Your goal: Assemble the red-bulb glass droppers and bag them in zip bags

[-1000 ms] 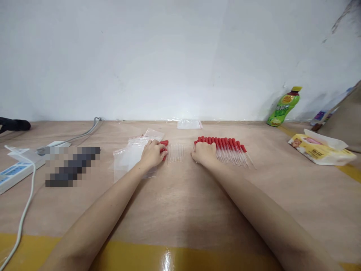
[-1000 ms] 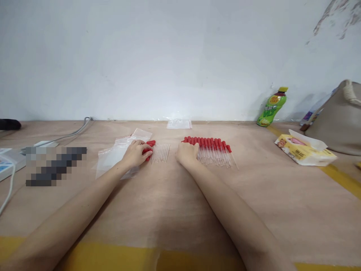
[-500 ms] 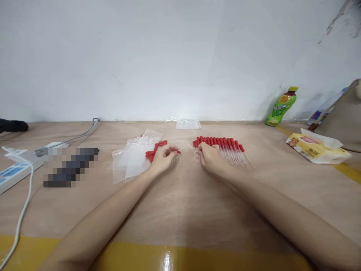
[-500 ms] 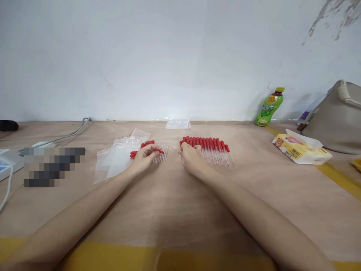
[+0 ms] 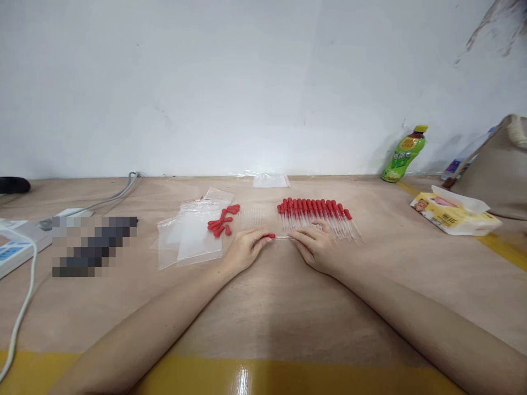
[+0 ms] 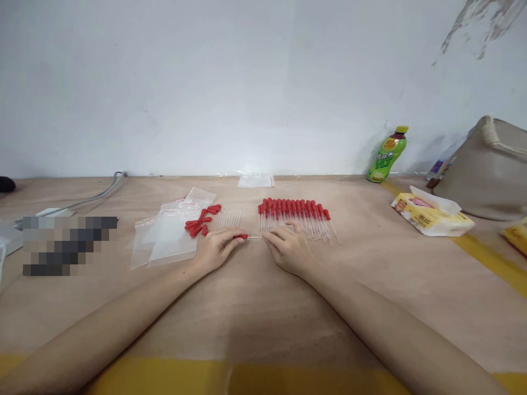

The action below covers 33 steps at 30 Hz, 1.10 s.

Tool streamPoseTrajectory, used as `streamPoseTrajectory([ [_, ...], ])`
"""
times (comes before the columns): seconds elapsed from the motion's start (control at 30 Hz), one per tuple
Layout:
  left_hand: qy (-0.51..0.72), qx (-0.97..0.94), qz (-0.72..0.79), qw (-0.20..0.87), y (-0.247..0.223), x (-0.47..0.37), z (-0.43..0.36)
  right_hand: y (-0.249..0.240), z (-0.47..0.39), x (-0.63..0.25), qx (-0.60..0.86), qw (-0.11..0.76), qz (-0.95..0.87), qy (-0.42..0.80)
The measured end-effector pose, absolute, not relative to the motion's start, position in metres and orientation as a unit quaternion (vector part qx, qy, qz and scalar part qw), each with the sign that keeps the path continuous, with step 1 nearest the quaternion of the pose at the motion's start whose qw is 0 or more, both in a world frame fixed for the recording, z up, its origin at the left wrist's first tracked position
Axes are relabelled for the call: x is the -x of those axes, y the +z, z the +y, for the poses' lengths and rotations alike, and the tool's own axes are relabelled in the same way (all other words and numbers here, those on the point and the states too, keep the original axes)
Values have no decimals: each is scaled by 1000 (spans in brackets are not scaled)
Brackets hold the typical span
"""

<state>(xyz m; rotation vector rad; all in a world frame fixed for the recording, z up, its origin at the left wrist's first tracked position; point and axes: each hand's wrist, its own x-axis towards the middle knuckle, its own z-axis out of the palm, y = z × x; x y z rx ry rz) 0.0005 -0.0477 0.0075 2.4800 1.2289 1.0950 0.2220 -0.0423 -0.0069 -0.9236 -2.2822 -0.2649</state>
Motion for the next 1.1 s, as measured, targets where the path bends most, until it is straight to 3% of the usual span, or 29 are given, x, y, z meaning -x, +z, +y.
streamPoseTrajectory([
  [0.53, 347, -859, 368, 83, 3, 2, -50, -7, -39, -222, 319, 312, -892, -69],
  [0.87, 406, -820, 399, 57, 0, 0, -50, 9, -58, -206, 335, 316, -879, -126],
  [1.1, 468, -766, 412, 159, 1, -3, -49, 6, -64, -195, 368, 389, -842, 68],
])
